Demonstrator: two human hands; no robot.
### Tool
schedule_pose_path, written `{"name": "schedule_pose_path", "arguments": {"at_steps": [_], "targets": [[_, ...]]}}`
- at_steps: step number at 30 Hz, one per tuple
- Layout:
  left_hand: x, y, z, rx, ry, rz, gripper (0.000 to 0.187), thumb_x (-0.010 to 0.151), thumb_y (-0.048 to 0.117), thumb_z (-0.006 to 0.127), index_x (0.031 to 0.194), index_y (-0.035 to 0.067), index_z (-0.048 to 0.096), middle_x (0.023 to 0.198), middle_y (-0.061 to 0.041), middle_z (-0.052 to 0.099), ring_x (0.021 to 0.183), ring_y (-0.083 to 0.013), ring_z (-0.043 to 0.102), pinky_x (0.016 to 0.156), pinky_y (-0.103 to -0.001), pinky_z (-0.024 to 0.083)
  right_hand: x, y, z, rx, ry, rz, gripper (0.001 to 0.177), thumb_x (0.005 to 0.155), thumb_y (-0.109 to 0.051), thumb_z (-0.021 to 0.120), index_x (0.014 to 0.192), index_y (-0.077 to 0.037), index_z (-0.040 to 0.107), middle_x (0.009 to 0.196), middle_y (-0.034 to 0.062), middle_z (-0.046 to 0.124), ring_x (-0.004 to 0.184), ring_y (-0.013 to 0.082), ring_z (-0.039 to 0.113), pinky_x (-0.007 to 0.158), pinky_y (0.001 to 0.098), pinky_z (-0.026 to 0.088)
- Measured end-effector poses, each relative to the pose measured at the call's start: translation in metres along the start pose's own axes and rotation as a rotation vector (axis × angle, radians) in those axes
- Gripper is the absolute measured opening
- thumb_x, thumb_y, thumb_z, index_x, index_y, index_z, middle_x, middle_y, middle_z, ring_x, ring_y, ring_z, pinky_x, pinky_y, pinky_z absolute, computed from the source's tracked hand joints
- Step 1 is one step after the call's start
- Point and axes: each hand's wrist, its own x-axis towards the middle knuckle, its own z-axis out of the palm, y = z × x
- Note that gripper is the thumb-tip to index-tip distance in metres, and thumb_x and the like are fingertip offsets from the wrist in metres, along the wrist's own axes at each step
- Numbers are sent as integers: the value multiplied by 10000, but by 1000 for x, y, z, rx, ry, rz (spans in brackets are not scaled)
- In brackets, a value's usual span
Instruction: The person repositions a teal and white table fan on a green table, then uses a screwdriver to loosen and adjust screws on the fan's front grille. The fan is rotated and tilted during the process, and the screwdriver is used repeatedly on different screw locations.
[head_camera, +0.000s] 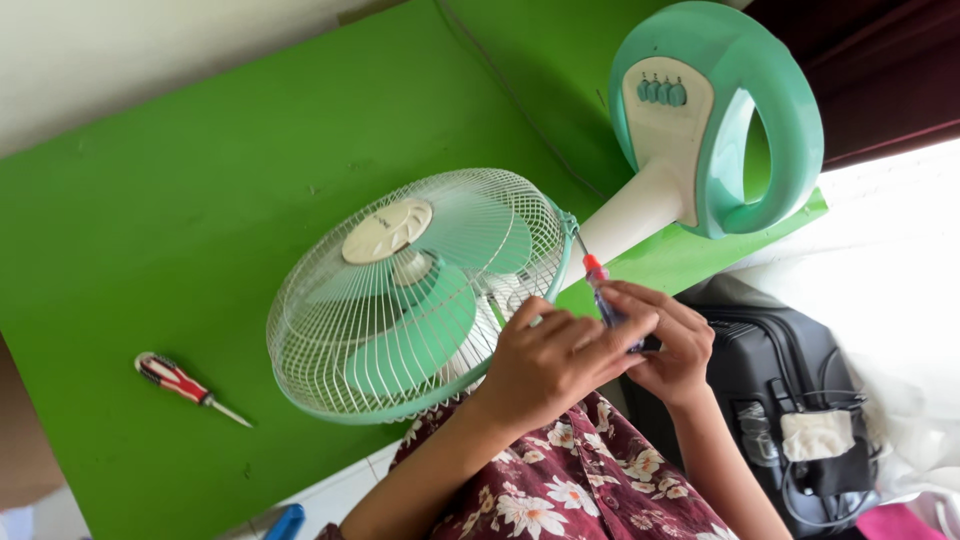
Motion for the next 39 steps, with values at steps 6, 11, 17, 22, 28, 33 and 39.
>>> {"name": "schedule_pose_path", "arguments": {"at_steps": [6,11,17,22,28,33,39], "targets": [[1,2,-8,-95,-52,-53,243,924,257,808,1102,135,697,796,54,657,772,-107,669,790,-306,412,-13,11,14,59,54,56,342,844,-147,785,1138,13,718,1166,209,722,943,256,748,768,291,593],[3,5,4,-8,-17,-85,450,882,360,893,779,135,517,660,26,562,657,-158,611,720,-339,393,-26,17,31,-47,247,18,235,838,-133,792,1043,-48,712,1031,130,753,844,207,738,724,293,589],[12,0,-15,-156,-51,-74,348,903,337,848,1051,141,602,811,23,628,740,-147,638,770,-328,410,-13,11,24,-71,179,-80,293,874,-163,771,1110,-1,705,1076,161,754,940,262,774,779,337,616],[20,-2,-21,-152,-213,-18,494,976,203,776,1448,193,628,895,42,675,770,-122,657,764,-328,405,-5,21,9,85,136,-119,505,877,-291,768,1213,41,589,1169,160,731,1023,292,767,830,368,625],[15,-1,-6,-98,-130,36,283,921,224,819,1153,133,684,839,41,657,780,-127,663,771,-333,404,-15,27,9,138,89,-37,472,841,-253,826,1077,32,533,1165,174,734,808,175,750,649,278,573],[11,3,6,-107,-68,-28,334,881,258,888,945,122,590,780,34,628,740,-125,651,761,-336,392,-18,24,13,-3,188,-52,272,848,-184,832,981,-38,645,1078,108,752,801,188,762,692,293,599],[23,4,-12,-95,-96,-4,345,870,266,882,1131,116,714,743,53,628,674,-101,629,719,-301,374,3,20,-1,75,55,-150,308,834,-228,771,1062,-30,710,1106,113,757,948,243,780,765,322,606]]}}
